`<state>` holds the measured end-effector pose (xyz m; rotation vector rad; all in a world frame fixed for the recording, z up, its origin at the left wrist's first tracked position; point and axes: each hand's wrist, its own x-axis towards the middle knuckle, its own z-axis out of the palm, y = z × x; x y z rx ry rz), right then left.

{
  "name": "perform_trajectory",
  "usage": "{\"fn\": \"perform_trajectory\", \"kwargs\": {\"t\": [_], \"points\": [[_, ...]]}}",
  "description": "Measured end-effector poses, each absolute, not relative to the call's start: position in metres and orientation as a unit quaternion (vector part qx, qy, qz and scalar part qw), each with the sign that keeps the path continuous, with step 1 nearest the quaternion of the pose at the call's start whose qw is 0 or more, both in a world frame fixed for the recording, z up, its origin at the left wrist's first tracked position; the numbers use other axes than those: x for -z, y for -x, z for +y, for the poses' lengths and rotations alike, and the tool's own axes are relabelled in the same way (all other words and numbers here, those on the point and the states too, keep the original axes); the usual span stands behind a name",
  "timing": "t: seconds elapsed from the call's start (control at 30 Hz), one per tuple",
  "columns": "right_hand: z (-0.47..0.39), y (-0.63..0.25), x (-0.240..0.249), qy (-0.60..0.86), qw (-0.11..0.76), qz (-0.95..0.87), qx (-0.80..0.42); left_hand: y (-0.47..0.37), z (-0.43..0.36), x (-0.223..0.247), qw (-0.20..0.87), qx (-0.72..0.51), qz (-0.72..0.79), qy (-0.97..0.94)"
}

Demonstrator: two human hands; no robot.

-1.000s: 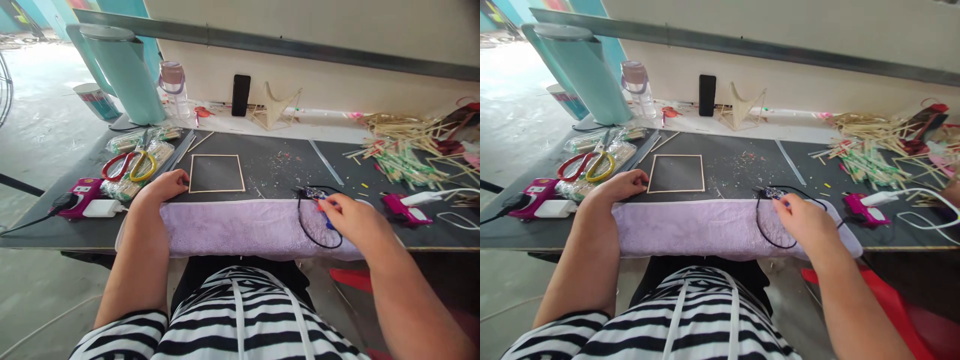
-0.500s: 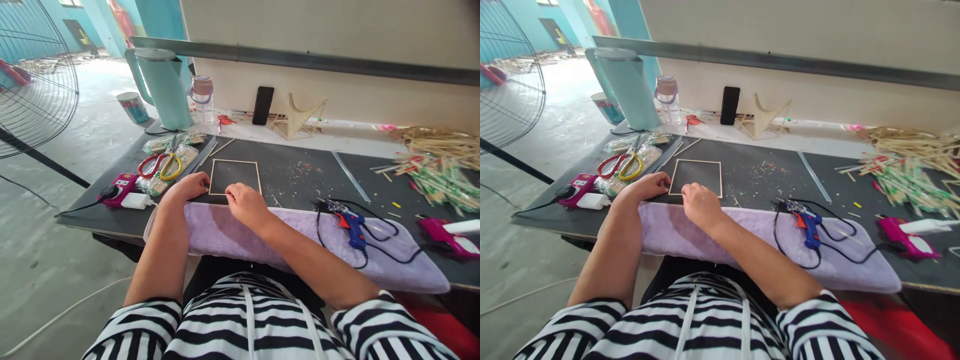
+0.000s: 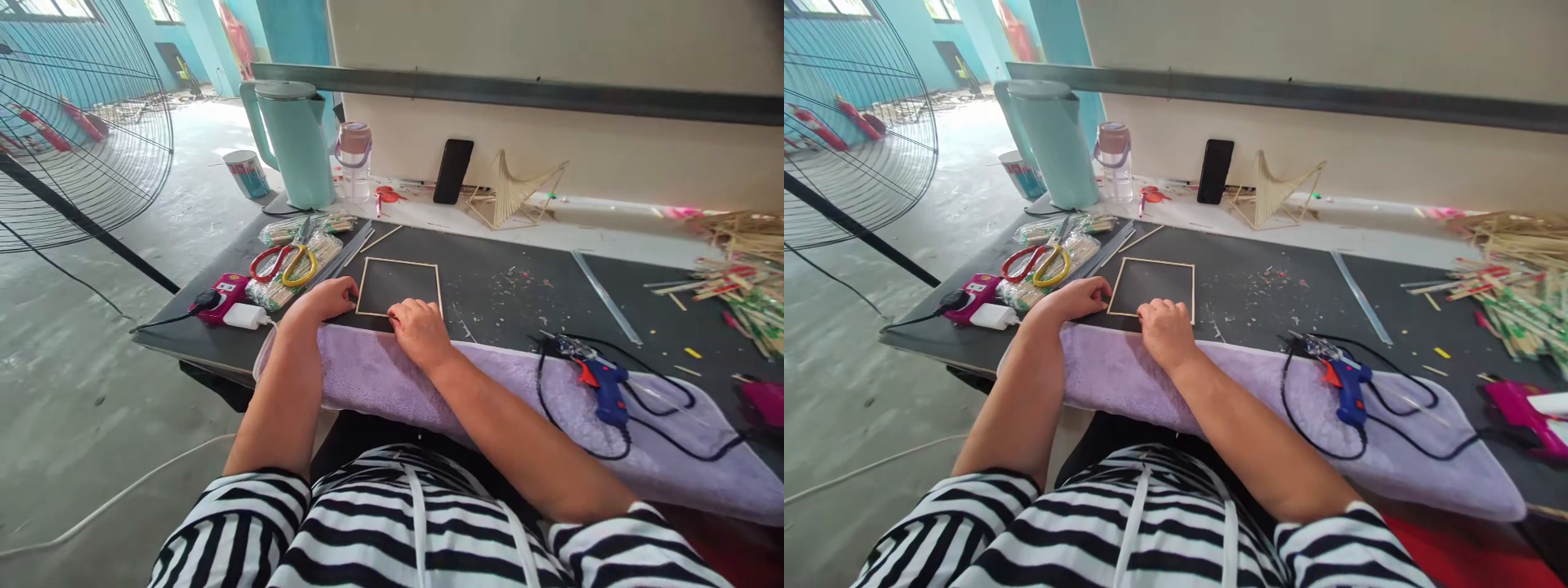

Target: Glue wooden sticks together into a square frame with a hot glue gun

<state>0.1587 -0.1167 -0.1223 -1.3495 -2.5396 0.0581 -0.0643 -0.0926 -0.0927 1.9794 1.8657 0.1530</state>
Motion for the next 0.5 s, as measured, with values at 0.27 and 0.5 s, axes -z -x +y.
{"fn": "perform_trajectory", "kwargs": {"t": [0.27, 0.5], "points": [[-0.112, -0.158, 0.122, 0.469, 0.143, -0.871, -0.038, 0.059, -0.093, 0.085, 0.218, -0.044, 0.677, -0.701], [-0.102, -0.164, 0.120, 0.482, 0.199, -0.850, -0.071, 0.057, -0.077, 0.084, 0.308, 0.027, 0.710, -0.632]]}}
